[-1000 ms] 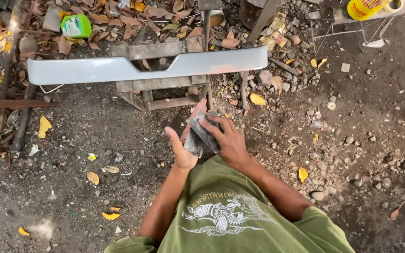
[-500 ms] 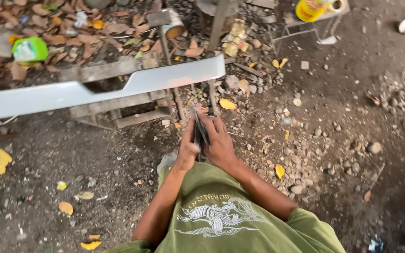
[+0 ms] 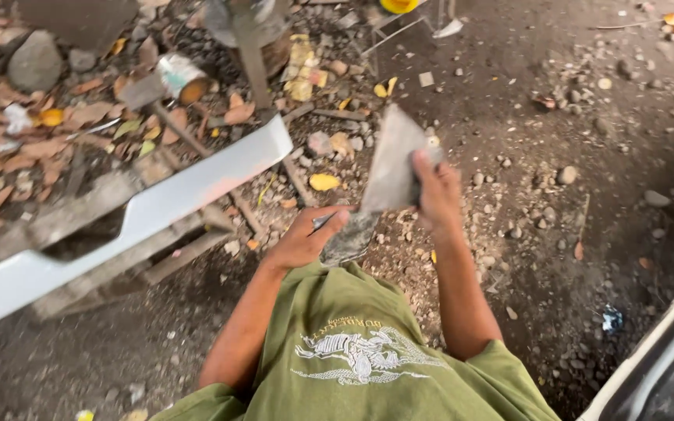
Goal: The person sands a white car bumper with a sanding block and a metal scraper, smoothing the surface. They then dip the sanding block into a bucket of liquid and continue sanding the bumper.
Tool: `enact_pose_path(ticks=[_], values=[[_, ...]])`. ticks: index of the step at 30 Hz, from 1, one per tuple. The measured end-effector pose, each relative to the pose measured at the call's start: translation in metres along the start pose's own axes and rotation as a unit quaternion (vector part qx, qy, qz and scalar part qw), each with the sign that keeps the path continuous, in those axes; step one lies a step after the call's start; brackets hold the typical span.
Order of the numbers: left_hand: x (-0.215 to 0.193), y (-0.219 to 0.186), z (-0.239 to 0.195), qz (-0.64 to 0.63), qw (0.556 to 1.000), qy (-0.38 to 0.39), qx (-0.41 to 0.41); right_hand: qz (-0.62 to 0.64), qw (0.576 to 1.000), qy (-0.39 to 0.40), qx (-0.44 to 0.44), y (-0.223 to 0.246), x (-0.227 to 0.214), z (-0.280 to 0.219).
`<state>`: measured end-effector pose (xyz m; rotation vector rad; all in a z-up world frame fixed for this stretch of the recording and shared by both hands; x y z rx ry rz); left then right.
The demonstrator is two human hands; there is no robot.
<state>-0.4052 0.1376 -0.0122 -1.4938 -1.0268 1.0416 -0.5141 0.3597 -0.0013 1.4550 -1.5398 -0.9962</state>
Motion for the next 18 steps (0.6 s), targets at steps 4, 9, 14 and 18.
enact_pose_path(ticks=[4, 9, 14, 18], values=[[-0.007, 0.014, 0.085, -0.010, 0.997, -0.074, -0.011, -0.056, 0.994, 0.087, 0.021, -0.040, -0.019, 0.030], [-0.023, 0.065, 0.180, -0.154, 0.966, -0.186, -0.088, 0.046, 0.981, 0.186, 0.038, -0.014, -0.043, 0.082], [0.012, 0.048, 0.240, -0.338, 0.912, -0.220, -0.068, 0.076, 0.979, 0.184, 0.047, -0.028, -0.062, 0.133], [0.024, 0.020, 0.271, -0.315, 0.925, -0.203, -0.058, 0.245, 0.968, 0.045, 0.001, 0.005, -0.085, 0.180]])
Point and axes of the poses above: each hand's wrist, its own z-axis towards the middle knuckle, its own x-axis out of the palm, y = z × x, the point moved 6 cm from there along z, towards the middle knuckle, and after that the axes turned 2 degrees about z, right-handed, at the moved point
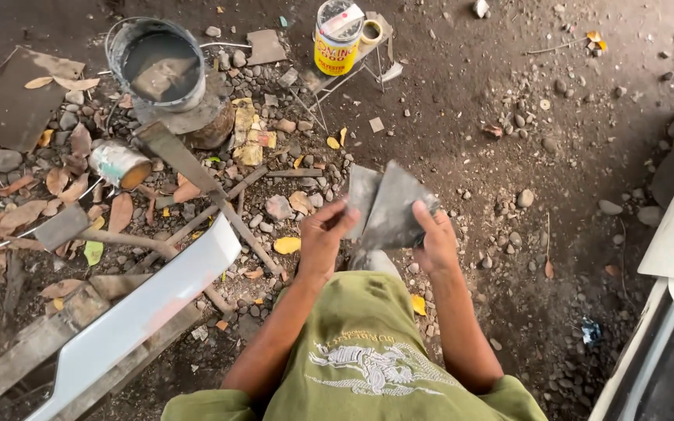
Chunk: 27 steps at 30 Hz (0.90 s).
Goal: The person sands a white car bumper with a sanding block and a metal scraper, smoothing the surface. They then dip the sanding block into a bucket of liquid and continue sanding the bumper.
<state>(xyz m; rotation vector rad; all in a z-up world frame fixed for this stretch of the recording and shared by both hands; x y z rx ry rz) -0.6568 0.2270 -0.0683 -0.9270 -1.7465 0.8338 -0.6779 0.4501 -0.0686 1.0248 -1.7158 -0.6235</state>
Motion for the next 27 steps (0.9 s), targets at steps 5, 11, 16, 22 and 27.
enact_pose_path(ticks=[5, 11, 16, 22, 27], values=[[0.035, 0.000, 0.028, 0.145, 0.987, 0.049, -0.040, 0.006, 0.999, 0.017, -0.049, 0.041, 0.002, 0.043], [0.073, -0.025, 0.108, 0.110, 0.994, -0.014, 0.011, -0.168, 0.977, 0.095, -0.089, 0.098, -0.050, 0.101], [0.091, -0.026, 0.173, 0.103, 0.984, -0.106, 0.104, -0.126, 0.985, 0.080, -0.091, 0.159, -0.076, 0.148], [0.180, 0.009, 0.189, 0.287, 0.956, -0.036, -0.048, -0.088, 0.985, 0.038, -0.141, 0.207, -0.083, 0.193], [0.224, 0.064, 0.208, 0.097, 0.984, 0.132, -0.063, -0.091, 0.973, -0.028, -0.208, 0.217, -0.097, 0.237]])
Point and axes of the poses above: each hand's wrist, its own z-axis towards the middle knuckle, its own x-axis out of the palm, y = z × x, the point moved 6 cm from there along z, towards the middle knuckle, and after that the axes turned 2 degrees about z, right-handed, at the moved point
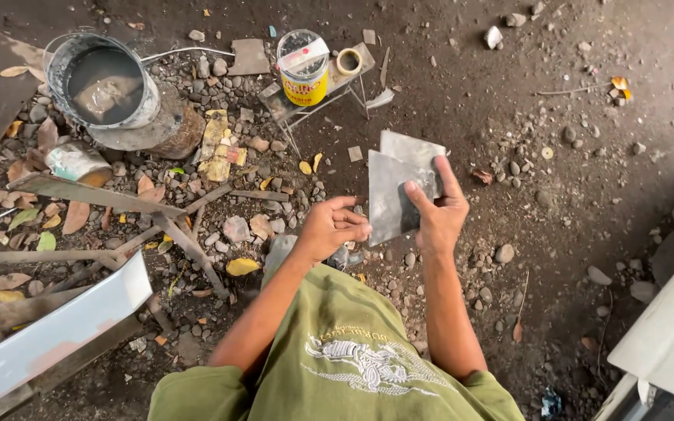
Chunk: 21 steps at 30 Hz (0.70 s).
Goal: The person sands a white car bumper with a sanding block and a metal scraper, smoothing the surface. They then dip the sanding block into a bucket of liquid and continue sanding the bumper.
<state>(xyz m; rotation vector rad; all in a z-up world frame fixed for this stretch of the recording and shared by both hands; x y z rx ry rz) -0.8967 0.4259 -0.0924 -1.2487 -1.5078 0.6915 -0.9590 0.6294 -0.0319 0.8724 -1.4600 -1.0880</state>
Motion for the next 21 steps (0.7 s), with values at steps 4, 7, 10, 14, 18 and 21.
enact_pose_path(ticks=[4, 7, 10, 14, 18, 21], values=[[0.002, -0.022, 0.018, 0.002, 1.000, -0.012, 0.013, -0.003, 0.999, -0.035, 0.031, 0.005, 0.010, 0.040], [-0.004, -0.027, 0.042, 0.032, 0.998, -0.043, 0.024, -0.026, 1.000, 0.000, 0.016, -0.010, 0.027, 0.062], [-0.023, -0.030, 0.066, 0.058, 0.995, -0.074, 0.032, -0.027, 0.999, 0.034, 0.008, -0.021, 0.042, 0.087], [-0.071, -0.056, 0.090, 0.077, 0.985, -0.146, 0.042, -0.043, 0.998, 0.003, -0.037, -0.010, 0.034, 0.150], [-0.096, -0.075, 0.112, 0.054, 0.975, -0.192, 0.100, -0.152, 0.987, 0.041, 0.042, 0.013, 0.119, 0.164], [-0.094, -0.095, 0.117, 0.029, 0.967, -0.225, 0.117, -0.149, 0.978, 0.101, 0.104, -0.065, 0.118, 0.183]])
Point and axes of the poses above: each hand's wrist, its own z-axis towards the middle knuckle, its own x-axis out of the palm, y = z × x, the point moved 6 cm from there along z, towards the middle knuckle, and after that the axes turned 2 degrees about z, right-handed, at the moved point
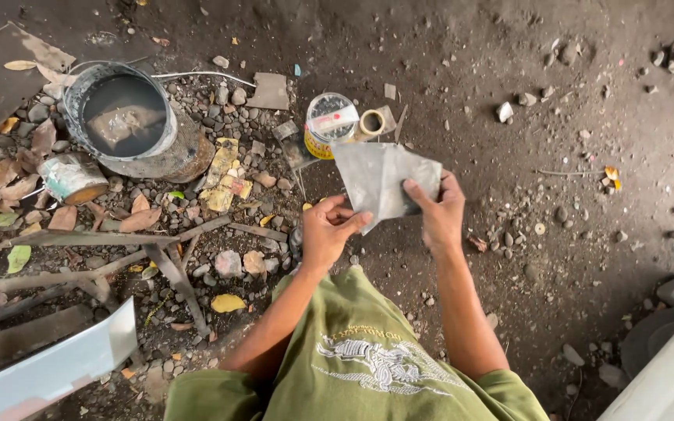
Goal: The person sands a white car bumper with a sanding block and a metal scraper, smoothing the surface. They then dip the sanding block into a bucket of liquid and continue sanding the bumper.
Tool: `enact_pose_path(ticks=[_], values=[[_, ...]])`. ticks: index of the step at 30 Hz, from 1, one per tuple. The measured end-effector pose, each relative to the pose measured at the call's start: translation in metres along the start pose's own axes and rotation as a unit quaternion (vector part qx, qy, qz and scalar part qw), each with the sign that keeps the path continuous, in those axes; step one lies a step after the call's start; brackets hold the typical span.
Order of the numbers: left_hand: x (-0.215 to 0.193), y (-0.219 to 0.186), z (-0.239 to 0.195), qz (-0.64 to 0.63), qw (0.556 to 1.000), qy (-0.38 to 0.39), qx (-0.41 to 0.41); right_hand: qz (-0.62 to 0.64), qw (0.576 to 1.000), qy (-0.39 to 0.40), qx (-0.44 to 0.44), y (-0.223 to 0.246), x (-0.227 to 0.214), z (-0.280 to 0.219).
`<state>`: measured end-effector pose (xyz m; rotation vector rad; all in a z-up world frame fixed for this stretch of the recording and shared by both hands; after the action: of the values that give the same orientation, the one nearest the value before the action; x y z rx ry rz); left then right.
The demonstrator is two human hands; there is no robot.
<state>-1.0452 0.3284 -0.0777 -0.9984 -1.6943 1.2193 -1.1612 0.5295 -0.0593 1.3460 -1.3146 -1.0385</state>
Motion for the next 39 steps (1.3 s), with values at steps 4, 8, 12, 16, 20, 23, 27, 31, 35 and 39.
enact_pose_path(ticks=[4, 8, 12, 16, 20, 23, 27, 31, 35, 39], values=[[-0.009, 0.012, 0.011, -0.058, 0.997, -0.046, -0.002, 0.078, 0.991, 0.111, -0.016, 0.021, 0.055, -0.009], [-0.028, -0.001, 0.021, -0.071, 0.996, -0.012, -0.049, -0.011, 0.982, 0.183, -0.055, 0.037, 0.071, -0.004], [-0.077, -0.053, 0.045, 0.021, 0.997, -0.043, -0.063, -0.033, 0.972, 0.232, 0.012, 0.051, 0.074, 0.001], [-0.148, -0.007, 0.085, -0.061, 0.985, -0.151, 0.064, -0.042, 0.963, 0.264, 0.012, 0.053, 0.068, 0.017], [-0.166, 0.033, 0.072, 0.008, 0.986, -0.158, 0.047, -0.306, 0.916, 0.260, 0.002, 0.049, 0.066, 0.014], [-0.172, 0.179, 0.047, 0.271, 0.954, -0.115, -0.062, -0.368, 0.856, 0.354, -0.075, 0.032, 0.085, -0.023], [-0.159, 0.317, -0.053, 0.310, 0.860, 0.055, -0.402, -0.204, 0.754, 0.599, -0.175, 0.017, 0.092, -0.087], [-0.133, 0.258, -0.087, 0.169, 0.868, 0.098, -0.456, -0.171, 0.665, 0.708, -0.165, 0.055, 0.064, -0.056], [-0.115, 0.213, -0.064, 0.346, 0.831, 0.207, -0.384, -0.359, 0.594, 0.715, 0.087, 0.072, 0.021, 0.034], [-0.040, 0.019, 0.015, 0.213, 0.961, 0.168, -0.055, -0.336, 0.612, 0.716, -0.015, 0.080, 0.032, 0.120]])
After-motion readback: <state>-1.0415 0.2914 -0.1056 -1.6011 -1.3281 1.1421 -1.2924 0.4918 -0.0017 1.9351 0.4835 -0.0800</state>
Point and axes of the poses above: each hand's wrist, its own z-axis towards the middle knuckle, its own x-axis out of the palm, y = z × x, the point moved 6 cm from there along z, towards the middle knuckle, and after that the axes turned 2 degrees about z, right-handed, at the moved point
